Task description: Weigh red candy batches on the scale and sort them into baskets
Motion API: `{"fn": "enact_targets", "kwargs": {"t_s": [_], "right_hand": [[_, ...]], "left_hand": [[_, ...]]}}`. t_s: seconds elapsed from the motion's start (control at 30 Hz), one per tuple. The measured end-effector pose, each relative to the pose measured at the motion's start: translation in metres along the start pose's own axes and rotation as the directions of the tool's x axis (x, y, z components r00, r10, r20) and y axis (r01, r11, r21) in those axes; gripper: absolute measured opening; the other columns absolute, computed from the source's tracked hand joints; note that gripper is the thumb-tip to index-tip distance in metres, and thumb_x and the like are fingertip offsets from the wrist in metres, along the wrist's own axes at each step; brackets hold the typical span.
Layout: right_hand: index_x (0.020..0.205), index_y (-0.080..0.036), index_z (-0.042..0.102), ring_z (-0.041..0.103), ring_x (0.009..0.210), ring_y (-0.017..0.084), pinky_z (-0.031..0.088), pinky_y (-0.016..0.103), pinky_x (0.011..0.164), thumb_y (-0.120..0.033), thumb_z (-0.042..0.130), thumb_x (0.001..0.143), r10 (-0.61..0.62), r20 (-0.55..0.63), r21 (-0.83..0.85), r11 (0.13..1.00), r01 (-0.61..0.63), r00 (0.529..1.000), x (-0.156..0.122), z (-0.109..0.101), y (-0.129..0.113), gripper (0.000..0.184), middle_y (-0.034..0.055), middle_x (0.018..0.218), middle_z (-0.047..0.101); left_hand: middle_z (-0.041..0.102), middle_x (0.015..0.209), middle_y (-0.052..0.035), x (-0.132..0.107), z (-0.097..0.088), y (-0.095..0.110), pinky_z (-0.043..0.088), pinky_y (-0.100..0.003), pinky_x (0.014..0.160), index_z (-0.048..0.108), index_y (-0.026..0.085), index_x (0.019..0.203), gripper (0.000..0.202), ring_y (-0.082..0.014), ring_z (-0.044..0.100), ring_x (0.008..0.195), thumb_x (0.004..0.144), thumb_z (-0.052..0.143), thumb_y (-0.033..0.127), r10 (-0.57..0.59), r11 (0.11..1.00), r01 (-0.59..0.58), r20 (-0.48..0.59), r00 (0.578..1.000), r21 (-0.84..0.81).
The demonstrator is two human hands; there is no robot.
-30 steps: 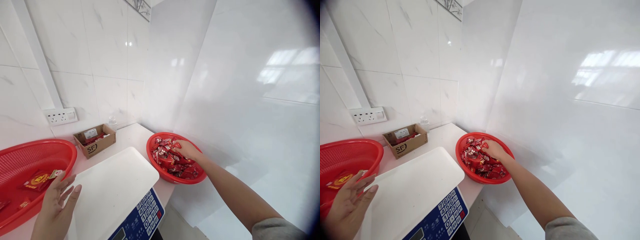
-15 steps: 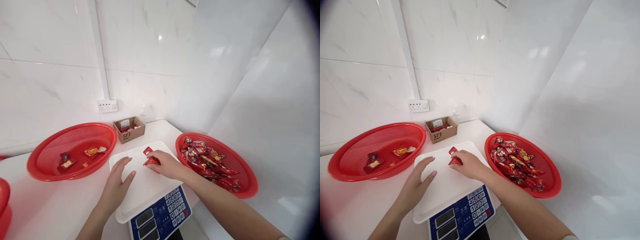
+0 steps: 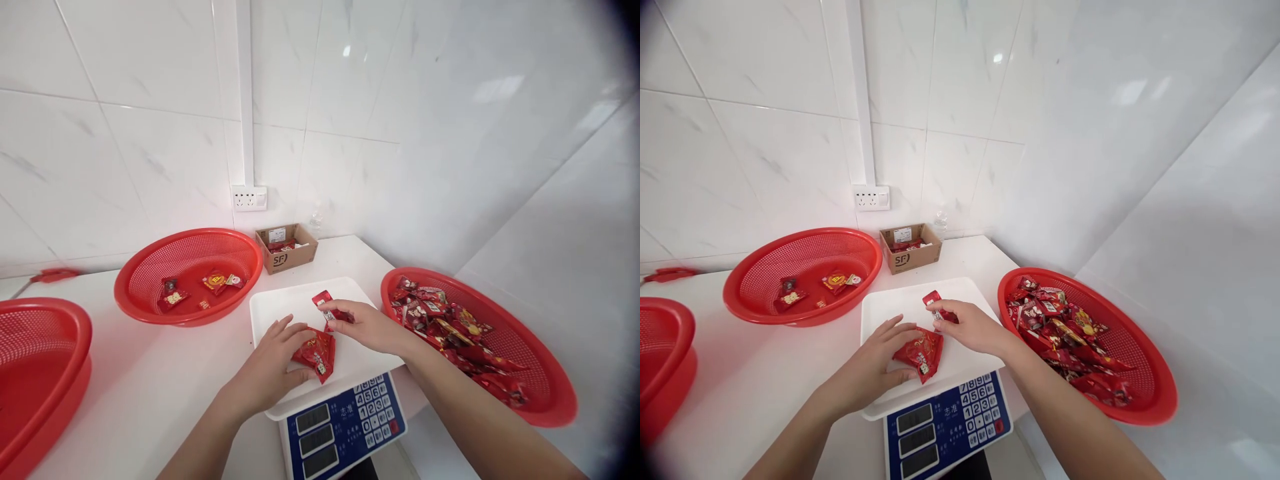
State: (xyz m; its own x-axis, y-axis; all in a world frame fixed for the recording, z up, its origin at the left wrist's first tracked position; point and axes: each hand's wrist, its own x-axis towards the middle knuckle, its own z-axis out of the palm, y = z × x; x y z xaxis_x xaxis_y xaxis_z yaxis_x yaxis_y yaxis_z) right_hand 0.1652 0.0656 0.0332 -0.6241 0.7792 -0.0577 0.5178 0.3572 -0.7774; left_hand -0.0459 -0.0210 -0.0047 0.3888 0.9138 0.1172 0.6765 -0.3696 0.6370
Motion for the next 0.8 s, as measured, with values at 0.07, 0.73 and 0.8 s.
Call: {"fn": "enact_targets", "kwargs": {"t_s": [0.07,0.73,0.8], "right_hand": [[0.121,-0.026,0.056,0.062,0.095,0.019,0.046,0.037,0.088,-0.037,0.052,0.083,0.035,0.029,-0.038,0.999,-0.034,0.999,-0.004,-0.003,-0.001,0.04,0.0036,0.109,0.065],[0.121,-0.023,0.053,0.057,0.107,0.019,0.044,0.037,0.094,-0.04,0.05,0.086,0.031,-0.069,0.119,0.993,-0.023,0.997,-0.033,-0.009,-0.01,0.039,0.0057,0.115,0.062],[0.123,-0.025,0.053,0.053,0.113,0.019,0.042,0.038,0.098,-0.039,0.049,0.087,-0.001,0.045,0.104,0.995,-0.004,0.999,-0.038,-0.009,-0.014,0.039,0.0051,0.123,0.058]], "left_hand": [[0.047,0.137,0.0021,0.001,0.001,0.002,0.023,-0.053,0.11,0.051,0.035,0.122,0.044,-0.0296,0.022,0.137,0.081,0.058,0.021,0.019,0.997,-0.021,0.021,1.0,0.078],[0.058,0.109,-0.0049,-0.005,-0.001,0.029,0.047,-0.041,0.088,0.065,0.026,0.088,0.021,-0.0244,0.052,0.109,0.087,0.048,0.015,0.055,0.984,-0.054,-0.002,0.998,0.171],[0.06,0.097,-0.0043,-0.005,-0.001,0.032,0.05,-0.036,0.075,0.066,0.026,0.087,0.022,-0.0223,0.057,0.093,0.086,0.048,0.014,0.005,0.982,-0.009,0.02,1.0,0.188]]}}
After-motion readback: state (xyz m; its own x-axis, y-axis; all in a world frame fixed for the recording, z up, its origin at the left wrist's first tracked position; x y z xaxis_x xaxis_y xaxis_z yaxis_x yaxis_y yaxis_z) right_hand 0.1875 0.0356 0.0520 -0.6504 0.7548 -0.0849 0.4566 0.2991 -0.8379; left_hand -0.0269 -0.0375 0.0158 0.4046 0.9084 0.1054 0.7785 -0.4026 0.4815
